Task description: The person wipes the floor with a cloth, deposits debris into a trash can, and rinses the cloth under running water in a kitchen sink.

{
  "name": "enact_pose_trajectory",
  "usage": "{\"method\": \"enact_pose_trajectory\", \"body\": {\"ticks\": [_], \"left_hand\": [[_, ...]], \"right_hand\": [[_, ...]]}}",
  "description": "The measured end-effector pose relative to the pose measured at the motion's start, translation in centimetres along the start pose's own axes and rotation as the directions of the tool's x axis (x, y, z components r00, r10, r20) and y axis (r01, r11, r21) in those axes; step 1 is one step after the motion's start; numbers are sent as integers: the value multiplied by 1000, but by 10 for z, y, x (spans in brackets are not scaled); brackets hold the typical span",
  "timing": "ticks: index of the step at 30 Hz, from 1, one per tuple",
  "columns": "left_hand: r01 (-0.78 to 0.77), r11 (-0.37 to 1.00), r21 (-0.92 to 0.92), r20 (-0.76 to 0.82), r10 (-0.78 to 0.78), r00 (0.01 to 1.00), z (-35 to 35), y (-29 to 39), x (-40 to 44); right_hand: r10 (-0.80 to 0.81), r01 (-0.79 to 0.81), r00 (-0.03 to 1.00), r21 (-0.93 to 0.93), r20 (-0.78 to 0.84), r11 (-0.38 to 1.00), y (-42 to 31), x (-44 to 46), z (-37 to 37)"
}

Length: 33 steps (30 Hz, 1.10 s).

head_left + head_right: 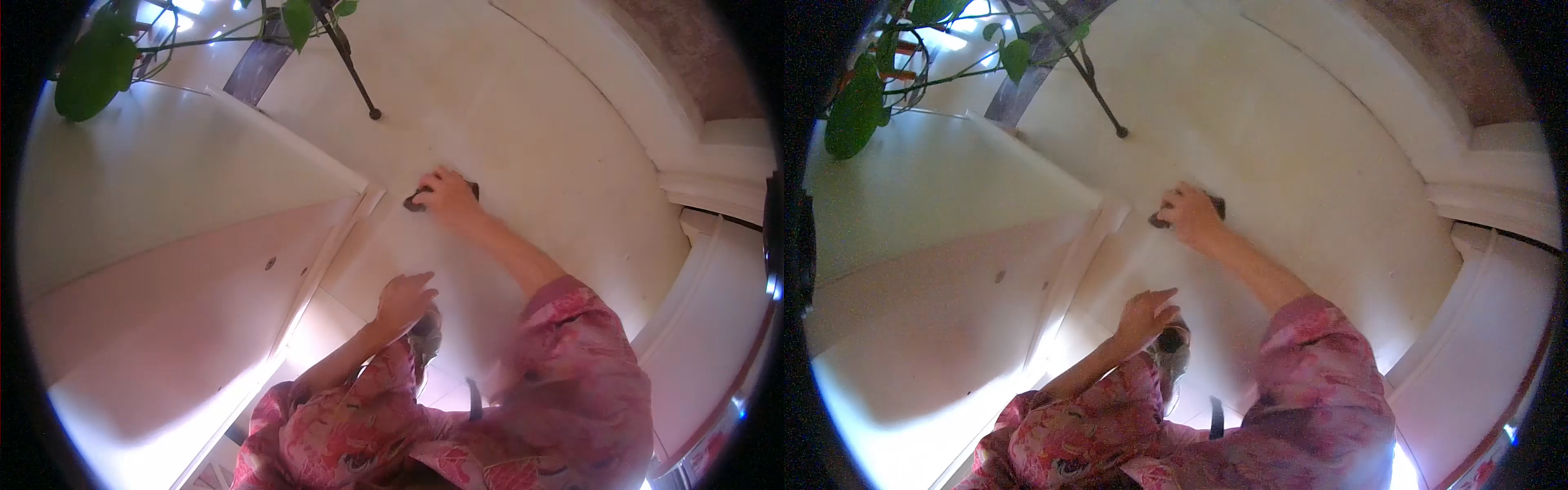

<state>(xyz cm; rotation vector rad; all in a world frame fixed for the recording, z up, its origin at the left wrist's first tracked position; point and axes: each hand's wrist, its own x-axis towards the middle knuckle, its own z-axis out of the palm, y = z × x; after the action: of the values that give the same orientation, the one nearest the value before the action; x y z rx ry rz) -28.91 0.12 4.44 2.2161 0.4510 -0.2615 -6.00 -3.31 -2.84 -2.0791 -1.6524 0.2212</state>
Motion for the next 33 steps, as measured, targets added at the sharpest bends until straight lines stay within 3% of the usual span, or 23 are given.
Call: {"method": "enact_pose_trajectory", "body": {"ticks": [1,2,3,5,7,9,10,11,12,13,14,15,16,18,21,23,25,28,30,31,33], "left_hand": [[-2,1000,-2,4,2,1000,-1,4,1],[67,998,-22,57,-66,996,-4,9,2],[137,990,-36,110,-132,985,-6,13,3],[116,992,-43,113,-111,987,-12,13,6],[92,995,-45,115,-87,990,-14,9,10],[-84,995,50,-68,87,994,-12,2,12],[-89,995,51,-55,92,994,-15,3,15],[0,1000,-29,-128,-4,992,-18,10,19],[85,989,-119,-197,-107,975,-23,15,23],[88,989,-118,-190,-110,976,-30,23,30],[126,968,-216,-254,-181,950,-37,30,39],[152,939,-308,-309,-250,918,-45,35,48],[132,927,-352,-326,-254,910,-51,36,56],[87,929,-359,-358,-224,907,-61,42,67],[51,928,-370,-385,-203,900,-65,51,77],[-7,865,-502,-398,-224,889,-57,47,80],[9,857,-515,-377,-236,895,-52,45,80],[-48,749,-660,-401,-297,867,-46,33,82],[-34,750,-661,-399,-313,862,-53,44,81],[-23,748,-663,-399,-328,856,-55,47,83],[-35,770,-637,-417,-306,856,-53,49,86]], "right_hand": [[41,-43,999,164,20,985,7,-6,-7],[211,-184,977,461,-7,868,32,-1,-7],[375,-275,927,713,18,645,61,15,-7],[386,-315,886,278,-258,908,84,57,-62],[366,-358,824,103,-433,928,137,92,-70],[476,-528,729,38,-492,848,161,118,-64],[458,-543,777,-92,-432,835,159,126,-54],[447,-541,817,-213,-365,814,155,133,-41],[379,-444,876,-192,-297,875,141,137,-26],[299,-339,926,-163,-229,926,121,129,-12],[28,-80,967,-197,-254,977,93,106,0],[-28,10,988,-115,-151,993,77,84,31],[-155,161,971,23,-181,987,49,43,27],[-227,231,973,126,-46,965,17,-34,21],[-179,178,984,208,-14,962,3,-100,-11],[-172,122,970,265,174,956,8,-116,-20],[59,-62,998,391,20,918,32,-92,-57],[411,-368,900,248,-148,896,100,-43,-79],[472,-441,810,170,-347,881,138,-9,-86],[474,-441,809,174,-349,881,137,-2,-80],[454,-493,796,6,-400,870,132,5,-64]]}}
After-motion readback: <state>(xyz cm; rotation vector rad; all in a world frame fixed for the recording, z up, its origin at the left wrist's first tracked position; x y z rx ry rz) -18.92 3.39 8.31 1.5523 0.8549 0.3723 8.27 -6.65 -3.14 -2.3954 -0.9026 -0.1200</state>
